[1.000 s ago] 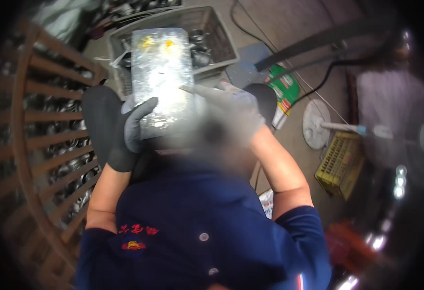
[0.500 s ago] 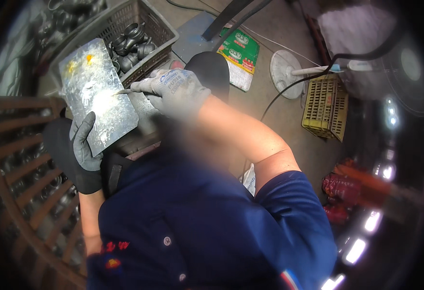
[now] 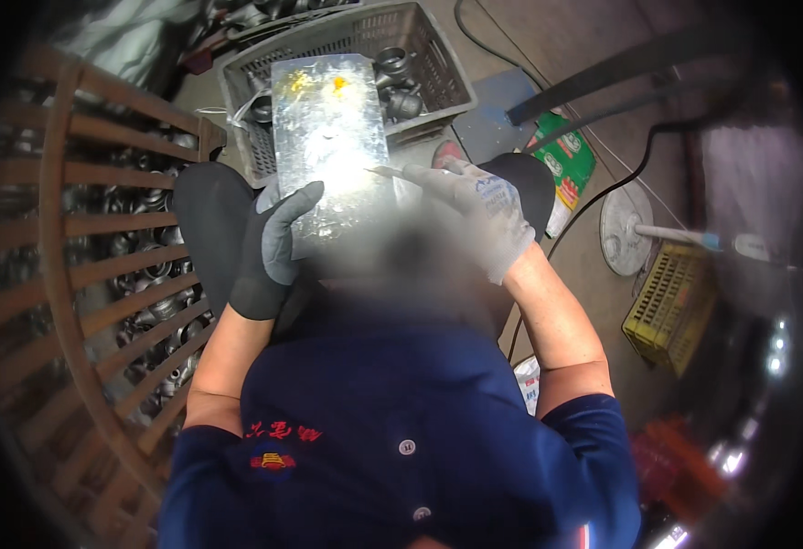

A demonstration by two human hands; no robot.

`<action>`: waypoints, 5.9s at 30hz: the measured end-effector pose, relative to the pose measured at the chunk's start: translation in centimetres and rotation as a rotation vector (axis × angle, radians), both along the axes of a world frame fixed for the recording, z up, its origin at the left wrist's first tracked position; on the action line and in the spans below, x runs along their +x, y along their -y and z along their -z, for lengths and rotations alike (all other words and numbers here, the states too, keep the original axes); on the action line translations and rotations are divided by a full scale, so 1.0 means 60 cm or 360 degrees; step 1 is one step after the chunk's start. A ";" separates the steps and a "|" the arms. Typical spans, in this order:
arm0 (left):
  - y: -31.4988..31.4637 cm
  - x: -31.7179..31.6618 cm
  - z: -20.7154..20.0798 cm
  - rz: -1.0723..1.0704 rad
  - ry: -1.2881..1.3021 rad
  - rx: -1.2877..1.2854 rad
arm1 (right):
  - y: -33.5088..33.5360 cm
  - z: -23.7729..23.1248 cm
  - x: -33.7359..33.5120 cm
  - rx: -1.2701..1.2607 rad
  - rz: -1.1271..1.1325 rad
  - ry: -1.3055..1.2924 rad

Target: The person deburrs metal castings using a hand tool, inspecting each piece under a bright light.

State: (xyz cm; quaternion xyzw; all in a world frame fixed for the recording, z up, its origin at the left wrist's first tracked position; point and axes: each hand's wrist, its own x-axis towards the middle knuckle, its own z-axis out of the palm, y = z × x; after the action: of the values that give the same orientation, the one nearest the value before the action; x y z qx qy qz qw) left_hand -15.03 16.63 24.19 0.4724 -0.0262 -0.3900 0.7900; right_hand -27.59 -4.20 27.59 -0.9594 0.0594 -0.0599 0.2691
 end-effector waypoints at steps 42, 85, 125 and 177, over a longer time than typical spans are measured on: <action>-0.016 0.044 0.065 0.0297 0.0177 -0.0322 | -0.070 0.072 0.010 -0.0183 0.0170 -0.0072; 0.174 0.215 0.329 0.0501 -0.0030 -0.0749 | -0.118 0.117 0.256 0.2080 0.0462 0.0336; -0.074 0.407 0.211 0.0638 0.1340 0.0451 | -0.140 0.177 0.324 0.2039 0.0583 0.0484; -0.259 0.076 0.228 0.0400 -0.0698 -0.1865 | -0.438 0.188 0.083 0.0715 -0.0052 0.0366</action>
State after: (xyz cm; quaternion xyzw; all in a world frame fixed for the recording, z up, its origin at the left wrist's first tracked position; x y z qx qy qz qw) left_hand -10.49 32.18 10.49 -0.1357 -0.1280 -0.4882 0.8526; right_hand -22.62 22.11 16.30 -0.8632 0.0249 -0.1495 0.4815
